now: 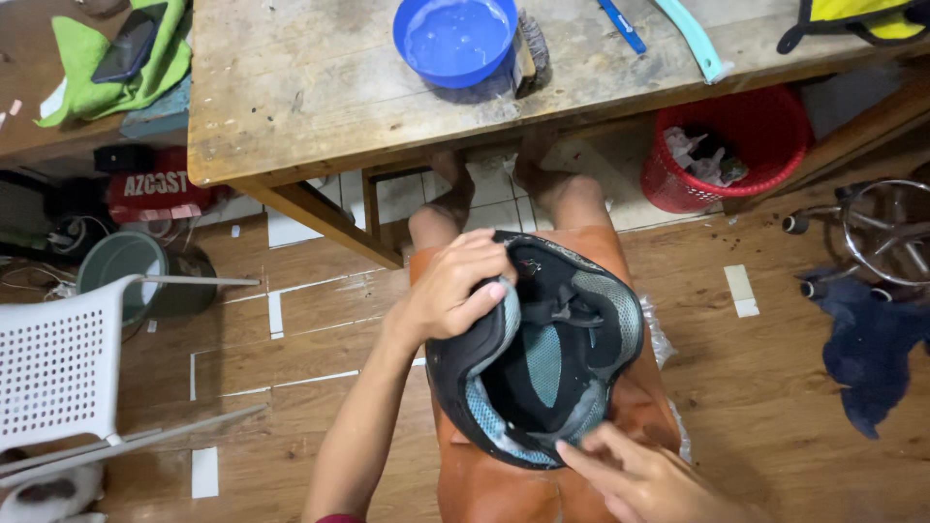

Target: The person scrubs the interior padding of a motorcycle helmet using a toothbrush dipped in water from a blue bowl. They repeatedly dip the brush and scrub different sections of the helmet's inner lining while holding it on their lap.

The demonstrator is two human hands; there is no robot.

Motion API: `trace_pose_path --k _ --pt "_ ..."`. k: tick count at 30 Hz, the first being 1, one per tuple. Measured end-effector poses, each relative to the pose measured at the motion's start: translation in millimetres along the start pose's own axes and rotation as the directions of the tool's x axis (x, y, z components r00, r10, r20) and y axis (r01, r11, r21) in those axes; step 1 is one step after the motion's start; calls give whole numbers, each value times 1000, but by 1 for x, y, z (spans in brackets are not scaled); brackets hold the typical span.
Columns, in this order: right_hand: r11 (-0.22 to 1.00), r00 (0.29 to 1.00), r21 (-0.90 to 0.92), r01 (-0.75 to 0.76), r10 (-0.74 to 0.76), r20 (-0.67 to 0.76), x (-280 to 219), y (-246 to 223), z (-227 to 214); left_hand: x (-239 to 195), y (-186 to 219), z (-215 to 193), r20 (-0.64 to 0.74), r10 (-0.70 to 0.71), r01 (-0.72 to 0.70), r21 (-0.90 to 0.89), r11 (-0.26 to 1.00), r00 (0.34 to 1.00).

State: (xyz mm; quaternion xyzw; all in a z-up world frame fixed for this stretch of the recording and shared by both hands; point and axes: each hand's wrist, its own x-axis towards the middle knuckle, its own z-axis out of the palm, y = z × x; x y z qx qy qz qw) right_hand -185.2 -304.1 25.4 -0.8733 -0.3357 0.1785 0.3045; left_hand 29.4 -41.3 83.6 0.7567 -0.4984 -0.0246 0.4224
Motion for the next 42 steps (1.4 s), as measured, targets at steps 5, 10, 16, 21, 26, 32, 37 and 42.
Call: trace_pose_path --k 5,10,16,21,26,32,37,42 --pt "917 897 -372 144 -280 -342 6 -18 -36 -21 15 8 -173 -124 120 -34 992 977" --pt "855 907 -516 55 -259 -333 22 -34 -16 -26 40 25 -324 -203 249 108 962 924" --pt "777 920 -629 3 -249 -304 0 -30 -10 -31 42 25 -351 -179 251 172 953 919" --pt "895 992 -430 -122 118 -37 36 -33 7 -19 47 28 -299 -162 229 205 952 940" --pt "806 938 -590 -51 -164 -305 -4 -20 -13 -28 45 24 -329 -195 258 160 953 924" --pt "865 949 -503 -8 -153 -277 10 -30 -20 -31 36 29 -392 -180 239 105 965 902" --pt "887 989 -447 -115 62 -132 -2 -13 -11 -47 18 39 -502 -188 228 19 974 844" --pt "874 987 -465 -138 80 -142 29 -13 14 -46 5 41 -497 -64 78 8 997 865"
